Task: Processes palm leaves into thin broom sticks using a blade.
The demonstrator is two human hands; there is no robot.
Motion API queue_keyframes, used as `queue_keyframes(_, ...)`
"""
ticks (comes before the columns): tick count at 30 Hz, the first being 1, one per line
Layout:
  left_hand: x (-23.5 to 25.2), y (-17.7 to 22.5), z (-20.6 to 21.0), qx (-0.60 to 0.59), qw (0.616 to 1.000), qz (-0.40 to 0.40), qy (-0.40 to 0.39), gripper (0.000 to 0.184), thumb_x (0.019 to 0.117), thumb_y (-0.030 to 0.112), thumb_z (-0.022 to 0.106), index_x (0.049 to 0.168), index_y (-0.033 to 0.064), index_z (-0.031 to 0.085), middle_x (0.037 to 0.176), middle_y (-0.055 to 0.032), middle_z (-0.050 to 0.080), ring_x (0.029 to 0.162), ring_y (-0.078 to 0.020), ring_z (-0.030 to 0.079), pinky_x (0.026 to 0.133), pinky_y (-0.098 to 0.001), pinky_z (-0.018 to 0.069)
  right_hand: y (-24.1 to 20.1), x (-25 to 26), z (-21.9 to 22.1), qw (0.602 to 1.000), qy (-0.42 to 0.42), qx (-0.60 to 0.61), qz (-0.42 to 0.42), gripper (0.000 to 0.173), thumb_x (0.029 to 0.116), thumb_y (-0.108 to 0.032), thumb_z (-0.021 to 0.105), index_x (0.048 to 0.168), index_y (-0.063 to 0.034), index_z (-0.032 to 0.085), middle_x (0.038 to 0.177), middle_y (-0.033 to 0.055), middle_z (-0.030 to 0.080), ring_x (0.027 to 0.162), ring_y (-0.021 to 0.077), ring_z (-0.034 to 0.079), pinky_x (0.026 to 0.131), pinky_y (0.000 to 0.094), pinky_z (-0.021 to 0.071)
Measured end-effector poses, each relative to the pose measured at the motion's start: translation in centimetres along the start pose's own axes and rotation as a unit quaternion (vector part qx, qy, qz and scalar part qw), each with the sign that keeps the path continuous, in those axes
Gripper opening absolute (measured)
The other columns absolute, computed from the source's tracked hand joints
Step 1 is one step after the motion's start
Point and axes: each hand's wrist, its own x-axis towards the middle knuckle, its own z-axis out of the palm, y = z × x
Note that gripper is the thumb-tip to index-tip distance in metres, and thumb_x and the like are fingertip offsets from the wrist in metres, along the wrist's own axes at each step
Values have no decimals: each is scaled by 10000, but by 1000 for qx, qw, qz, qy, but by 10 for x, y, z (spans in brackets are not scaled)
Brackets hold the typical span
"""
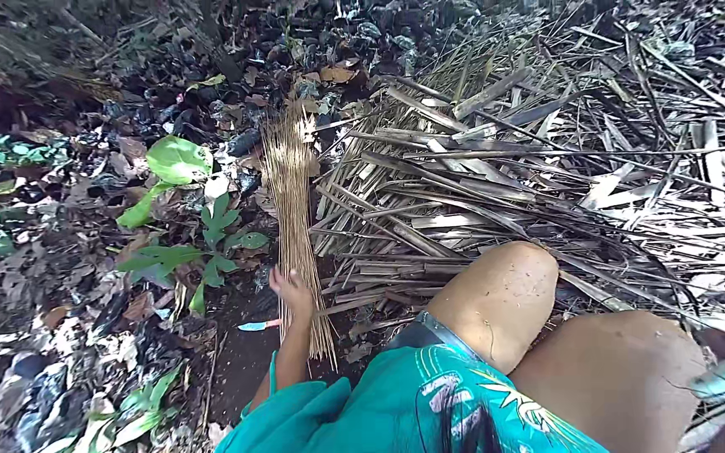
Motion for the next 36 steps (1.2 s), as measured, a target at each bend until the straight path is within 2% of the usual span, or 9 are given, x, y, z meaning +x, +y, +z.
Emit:
queue_keyframes(4, -38, 158, 16, -246, 923, 297, 6, 636, 1082, 335, 407, 1506, -125, 295, 1609, -290, 256, 1508, -295, 289, 1227, -422, 277, 4, 2, 30, 992, -60, -109, 3, 404, 1118, -293, 240, 1123, -237, 640, 948, -146, 749, 548, -47, 579, 495, 117, 467)
queue_keyframes(7, -100, 248, 25, -253, 813, 455, -260, 450, 1067, 267, 465, 1367, -54, 565, 1436, -191, 567, 1362, -250, 519, 1152, -450, 404, 9, -4, 68, 990, -38, -137, 16, 403, 1093, -220, 255, 1064, -182, 655, 875, -130, 739, 498, -53, 533, 452, 111, 440)
queue_keyframes(9, -139, 289, 37, -200, 712, 484, -468, 427, 1071, 218, 457, 1390, -36, 584, 1373, -164, 640, 1300, -272, 591, 1129, -466, 435, 11, -7, 84, 988, -50, -141, 39, 367, 1075, -226, 287, 1060, -160, 648, 853, -98, 732, 481, -42, 518, 449, 118, 439)
queue_keyframes(12, -175, 323, 44, -198, 624, 485, -580, 389, 1087, 185, 430, 1342, -38, 621, 1171, -163, 721, 1040, -222, 711, 959, -403, 562, 5, -11, 91, 988, -77, -123, 49, 310, 1068, -267, 379, 1084, -118, 650, 850, -44, 724, 471, -28, 505, 449, 127, 437)
queue_keyframes(14, -185, 340, 41, -197, 625, 448, -608, 346, 1078, 149, 443, 1286, -36, 649, 966, -111, 726, 783, -136, 677, 750, -312, 575, -2, -12, 90, 988, -94, -112, 53, 294, 1061, -255, 398, 1085, -105, 650, 836, -36, 718, 458, -31, 499, 438, 124, 434)
queue_keyframes(18, -191, 360, 39, -199, 638, 343, -660, 226, 1048, 91, 499, 1135, -21, 674, 743, 33, 591, 610, 11, 522, 576, -158, 454, -10, -15, 78, 979, -153, -124, 44, 327, 1039, -270, 456, 1282, -102, 597, 820, -49, 685, 475, -35, 488, 456, 118, 425)
queue_keyframes(22, -190, 362, 43, -234, 631, 302, -675, 209, 1050, 61, 461, 1055, 6, 663, 688, 100, 516, 576, 50, 461, 553, -124, 406, -12, -17, 68, 953, -114, -279, -34, 487, 1036, -195, 468, 1483, -5, 425, 761, -59, 598, 547, -31, 491, 517, 135, 430)
queue_keyframes(29, -179, 356, 68, -250, 638, 175, -707, 219, 1054, 51, 430, 1001, 49, 643, 640, 116, 457, 532, 35, 397, 515, -133, 350, -1, 33, 46, 914, -34, -396, -80, 274, 1050, -165, 507, 1210, 21, 629, 755, 20, 558, 575, 48, 448, 560, 260, 422)
queue_keyframes(36, -160, 339, 67, -227, 653, 59, -720, 242, 1066, 42, 391, 976, 57, 616, 608, 119, 434, 489, 33, 379, 482, -124, 343, -26, 112, 14, 933, 107, -343, -8, 331, 1097, -153, 394, 1336, 24, 539, 777, 23, 521, 566, 56, 430, 547, 260, 407)
